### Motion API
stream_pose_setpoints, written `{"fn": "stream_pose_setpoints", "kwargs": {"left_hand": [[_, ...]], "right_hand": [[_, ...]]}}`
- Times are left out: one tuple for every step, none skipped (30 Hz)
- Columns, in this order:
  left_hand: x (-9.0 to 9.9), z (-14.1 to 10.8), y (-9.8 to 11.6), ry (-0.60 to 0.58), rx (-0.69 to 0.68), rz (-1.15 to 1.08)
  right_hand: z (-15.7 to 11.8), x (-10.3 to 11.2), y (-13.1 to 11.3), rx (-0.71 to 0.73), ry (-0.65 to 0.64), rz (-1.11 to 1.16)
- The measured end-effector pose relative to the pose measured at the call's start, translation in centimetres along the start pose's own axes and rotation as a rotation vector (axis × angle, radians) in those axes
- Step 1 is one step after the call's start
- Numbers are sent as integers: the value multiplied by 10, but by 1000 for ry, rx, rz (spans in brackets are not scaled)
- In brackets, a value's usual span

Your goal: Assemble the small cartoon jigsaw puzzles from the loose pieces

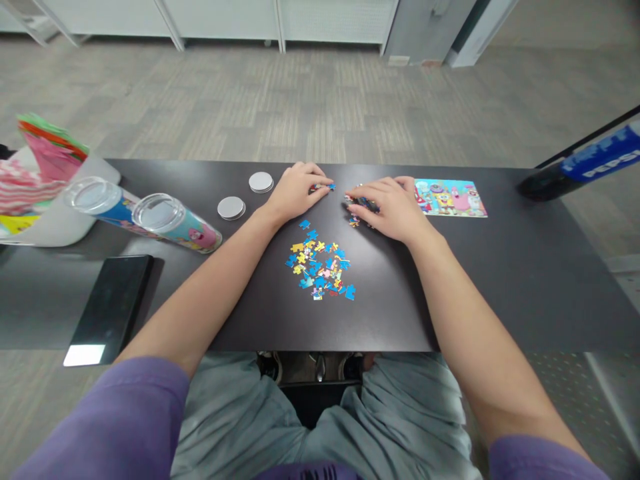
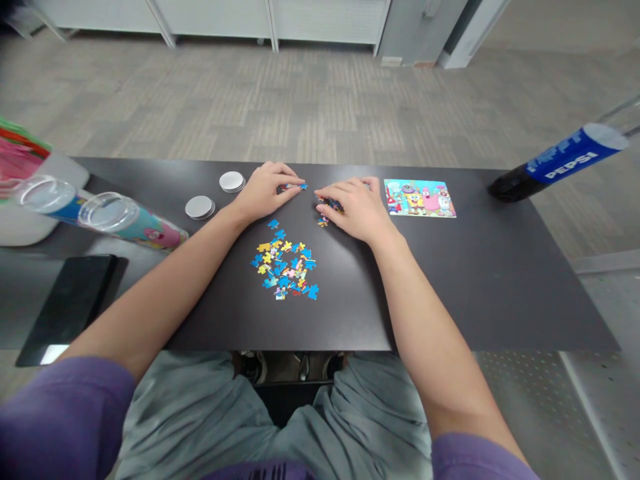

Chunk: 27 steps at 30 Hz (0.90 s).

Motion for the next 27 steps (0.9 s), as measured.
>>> {"fn": "stream_pose_setpoints", "kwargs": {"left_hand": [[1,-2,-2,-1,-10,-8],[3,-5,-4,-1,-17,-18],[5,-10,-6,0,-21,-31],[7,-16,-8,1,-23,-47],[10,-22,-10,3,-21,-65],[13,-29,-12,5,-18,-84],[16,-35,-14,8,-13,-101],[18,-40,-16,10,-8,-117],[21,-45,-17,12,0,-132],[23,-48,-19,15,9,-147],[25,-51,-21,16,20,-162],[26,-52,-22,18,31,-177],[28,-52,-23,19,41,-191],[28,-52,-24,16,49,-203],[29,-51,-24,10,54,-215],[29,-51,-25,4,57,-228],[29,-50,-25,-2,59,-241],[29,-50,-25,-6,61,-256],[28,-49,-26,-7,63,-271],[28,-49,-27,-4,64,-287],[27,-49,-28,4,64,-303],[27,-48,-30,15,61,-322],[26,-48,-31,28,57,-343],[25,-47,-33,42,53,-364],[25,-46,-34,56,49,-380],[25,-46,-35,70,46,-388],[25,-46,-35,82,41,-384]], "right_hand": [[0,0,0,-2,1,-4],[0,0,1,-4,-2,-8],[-1,0,1,-6,-3,-13],[-1,-1,0,-11,-4,-18],[-1,-1,-1,-16,-5,-22],[-1,-2,-2,-19,-7,-24],[-1,-3,-5,-21,-10,-23],[-1,-4,-8,-21,-12,-20],[1,-6,-12,-22,-11,-16],[3,-7,-16,-23,-10,-12],[7,-8,-21,-23,-9,-10],[12,-9,-26,-25,-9,-10],[18,-11,-30,-28,-11,-13],[25,-14,-35,-26,-24,-15],[32,-17,-40,-28,-34,-15],[39,-20,-45,-27,-46,-13],[45,-23,-49,-25,-58,-6],[50,-26,-52,-27,-66,0],[53,-30,-55,-28,-72,7],[55,-32,-56,-31,-74,11],[55,-34,-56,-33,-73,11],[53,-35,-55,-35,-66,8],[51,-36,-52,-37,-57,0],[48,-35,-49,-35,-47,-10],[45,-34,-46,-30,-42,-20],[42,-33,-43,-26,-38,-28],[39,-32,-40,-22,-36,-34]]}}
Point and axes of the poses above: each hand's wrist, its own z-axis towards the middle knuckle, its own x-axis out of the back of the hand, y = z × x, the point moved 9 cm from there along z, towards the middle knuckle, and after that the axes turned 7 degrees about x, right-handed, at the moved point
